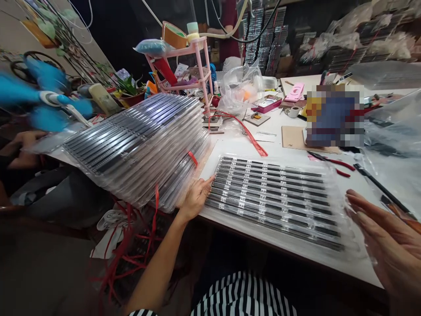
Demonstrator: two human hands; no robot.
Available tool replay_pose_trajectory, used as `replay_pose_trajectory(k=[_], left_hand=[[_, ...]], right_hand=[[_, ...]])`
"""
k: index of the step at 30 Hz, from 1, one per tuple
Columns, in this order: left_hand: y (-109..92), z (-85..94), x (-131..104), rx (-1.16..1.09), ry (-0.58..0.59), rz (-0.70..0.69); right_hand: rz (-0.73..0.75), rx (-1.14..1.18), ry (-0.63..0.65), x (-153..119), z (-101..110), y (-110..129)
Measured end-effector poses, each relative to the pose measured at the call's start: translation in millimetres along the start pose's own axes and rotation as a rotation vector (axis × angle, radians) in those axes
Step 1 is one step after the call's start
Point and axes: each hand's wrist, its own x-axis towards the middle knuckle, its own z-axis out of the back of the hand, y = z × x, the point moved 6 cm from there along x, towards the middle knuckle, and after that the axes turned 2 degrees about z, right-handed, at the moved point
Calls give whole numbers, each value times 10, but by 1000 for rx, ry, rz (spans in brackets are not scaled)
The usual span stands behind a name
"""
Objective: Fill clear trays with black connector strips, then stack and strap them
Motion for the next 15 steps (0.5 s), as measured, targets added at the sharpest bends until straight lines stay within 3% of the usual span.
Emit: replay_pose_trajectory(k=[4, 8, 10, 13, 15], left_hand=[[24, 43, 7, -146, -55, -5], [0, 46, 14, -121, -66, -22], [12, 46, 13, -126, -68, -6], [100, 85, 1, -230, -125, 78], [177, 120, -13, -346, -187, 139]], right_hand=[[16, 264, -122, 56, 35, 60], [-355, 328, -21, 118, -109, -70], [-450, 346, 61, 112, -204, -79], [-419, 414, 9, 132, -224, -40], [-312, 482, -50, 165, -192, 18]])
